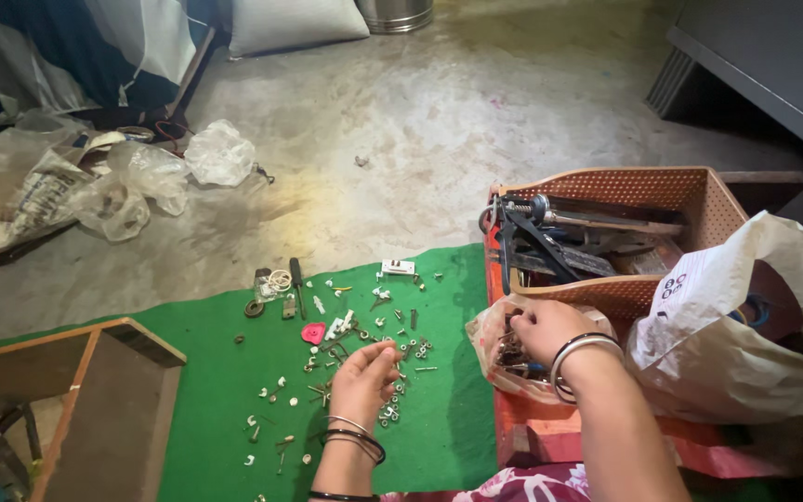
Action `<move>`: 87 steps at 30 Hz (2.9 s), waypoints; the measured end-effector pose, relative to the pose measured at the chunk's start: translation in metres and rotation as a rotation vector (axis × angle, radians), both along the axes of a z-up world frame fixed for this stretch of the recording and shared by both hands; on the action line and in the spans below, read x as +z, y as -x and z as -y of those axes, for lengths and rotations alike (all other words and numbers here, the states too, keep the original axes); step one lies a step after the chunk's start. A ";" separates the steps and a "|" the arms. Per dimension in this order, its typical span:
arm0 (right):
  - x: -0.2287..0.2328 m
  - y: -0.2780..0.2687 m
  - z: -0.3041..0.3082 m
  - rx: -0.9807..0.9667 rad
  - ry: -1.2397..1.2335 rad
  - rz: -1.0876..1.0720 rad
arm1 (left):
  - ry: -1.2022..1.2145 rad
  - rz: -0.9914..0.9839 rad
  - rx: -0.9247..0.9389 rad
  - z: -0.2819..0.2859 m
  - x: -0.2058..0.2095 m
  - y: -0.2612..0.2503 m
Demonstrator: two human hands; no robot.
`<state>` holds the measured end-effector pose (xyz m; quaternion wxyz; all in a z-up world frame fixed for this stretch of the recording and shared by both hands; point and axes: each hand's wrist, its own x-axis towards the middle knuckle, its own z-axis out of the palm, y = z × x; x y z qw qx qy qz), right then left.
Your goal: The person sits on the floor and sorts small hardware items such as screws, nuts, and washers spread on a green mat. They pick up items, separate them by type, and place some into a wooden box and a plastic bag.
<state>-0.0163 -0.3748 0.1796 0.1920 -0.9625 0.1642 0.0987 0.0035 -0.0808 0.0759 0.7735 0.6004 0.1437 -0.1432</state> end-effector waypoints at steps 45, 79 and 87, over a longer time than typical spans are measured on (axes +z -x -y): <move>-0.080 0.020 -0.234 0.667 0.191 0.240 | -0.132 0.155 0.240 -0.043 -0.131 -0.021; -0.079 0.019 -0.224 0.377 -0.054 0.198 | -0.937 -0.111 -0.166 -0.054 -0.021 0.017; -0.075 0.017 -0.222 0.423 0.033 0.111 | -0.964 -0.002 -0.252 -0.059 -0.030 0.012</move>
